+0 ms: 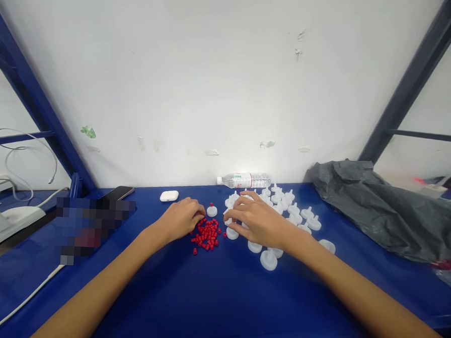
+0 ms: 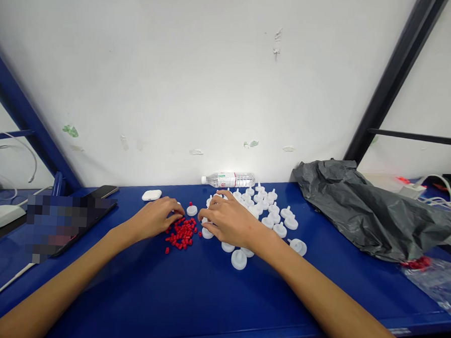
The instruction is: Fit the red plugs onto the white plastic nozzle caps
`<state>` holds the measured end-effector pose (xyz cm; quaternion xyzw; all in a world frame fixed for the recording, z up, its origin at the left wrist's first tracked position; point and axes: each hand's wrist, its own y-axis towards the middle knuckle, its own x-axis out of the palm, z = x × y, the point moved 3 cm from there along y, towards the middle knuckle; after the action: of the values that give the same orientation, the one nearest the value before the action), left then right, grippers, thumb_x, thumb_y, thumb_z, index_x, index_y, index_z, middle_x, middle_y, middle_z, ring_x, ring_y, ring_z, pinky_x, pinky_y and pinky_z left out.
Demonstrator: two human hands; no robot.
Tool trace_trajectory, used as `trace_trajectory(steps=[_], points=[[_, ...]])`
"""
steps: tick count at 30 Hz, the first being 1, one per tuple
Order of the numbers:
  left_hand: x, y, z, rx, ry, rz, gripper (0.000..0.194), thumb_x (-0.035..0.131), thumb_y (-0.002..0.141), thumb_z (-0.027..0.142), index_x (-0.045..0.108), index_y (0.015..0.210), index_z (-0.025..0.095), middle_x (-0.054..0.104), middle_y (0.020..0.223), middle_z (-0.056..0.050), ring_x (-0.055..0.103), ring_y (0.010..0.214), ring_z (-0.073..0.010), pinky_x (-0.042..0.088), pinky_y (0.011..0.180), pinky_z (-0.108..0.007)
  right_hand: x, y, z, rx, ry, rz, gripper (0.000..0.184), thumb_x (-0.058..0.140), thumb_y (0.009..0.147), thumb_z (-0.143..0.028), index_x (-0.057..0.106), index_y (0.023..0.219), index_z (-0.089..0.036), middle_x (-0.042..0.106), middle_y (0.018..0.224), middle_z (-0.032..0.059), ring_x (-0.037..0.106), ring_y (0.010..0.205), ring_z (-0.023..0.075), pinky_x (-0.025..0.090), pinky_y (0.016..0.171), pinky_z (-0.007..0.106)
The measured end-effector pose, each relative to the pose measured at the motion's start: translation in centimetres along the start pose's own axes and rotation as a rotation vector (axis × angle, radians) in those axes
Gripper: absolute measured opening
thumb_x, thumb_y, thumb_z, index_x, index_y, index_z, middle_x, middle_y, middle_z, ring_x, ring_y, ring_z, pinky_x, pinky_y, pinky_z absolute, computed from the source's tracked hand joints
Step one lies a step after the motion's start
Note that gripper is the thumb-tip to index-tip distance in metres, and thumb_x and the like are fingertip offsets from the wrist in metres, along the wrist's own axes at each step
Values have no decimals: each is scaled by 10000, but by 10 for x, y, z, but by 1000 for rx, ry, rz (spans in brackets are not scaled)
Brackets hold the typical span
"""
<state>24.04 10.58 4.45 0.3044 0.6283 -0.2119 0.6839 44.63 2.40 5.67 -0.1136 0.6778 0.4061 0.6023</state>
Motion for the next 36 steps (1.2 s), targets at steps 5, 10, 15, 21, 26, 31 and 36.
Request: trace_trajectory(steps=[5,10,15,21,26,31,36], points=[[-1,0,2,-9,-11,-33,256,485,943,205,737,932,246,734,948,-47,673,853,-225,439,687,-295,4,-1,4,20,24,-49,121,627,955,-284,730,938,-224,733,849,30,639,1005,229,272,1143,538],[0,0,1,-12,-1,-45,241,496,937,188,729,921,246,740,958,-49,678,857,-236,431,685,-292,1,1,6,19,16,-81,137,616,961,-255,710,868,-221,726,804,15,655,951,219,272,1134,515],[1,1,1,-8,-3,-55,246,504,920,155,736,930,236,749,969,-54,687,913,-241,459,740,-296,-7,1,7,51,-31,-30,149,537,1013,-284,624,926,-201,721,832,9,670,802,187,302,1120,490],[0,-1,3,1,-7,-40,246,508,899,134,730,942,230,744,956,-57,689,892,-229,469,725,-288,-4,1,5,49,-10,8,94,447,1035,-200,538,1012,-194,708,892,45,651,766,203,461,910,405],[-3,-2,11,20,-23,39,186,512,931,187,697,940,204,719,954,-71,673,890,-247,470,711,-314,-4,1,3,62,80,83,67,529,1009,-202,567,1064,-204,693,1010,61,629,943,218,475,860,369],[-9,-3,21,61,-112,183,261,440,1007,241,672,1125,215,712,1072,-57,667,971,-220,492,793,-324,0,2,0,57,68,99,187,566,1010,-335,544,1126,-190,693,967,64,624,895,222,474,815,354],[-15,-6,36,140,-449,335,214,526,980,217,726,1055,231,746,1035,-23,678,912,-172,512,759,-269,4,3,0,76,35,146,315,557,995,-479,493,1118,-196,698,958,49,666,848,218,442,894,400]])
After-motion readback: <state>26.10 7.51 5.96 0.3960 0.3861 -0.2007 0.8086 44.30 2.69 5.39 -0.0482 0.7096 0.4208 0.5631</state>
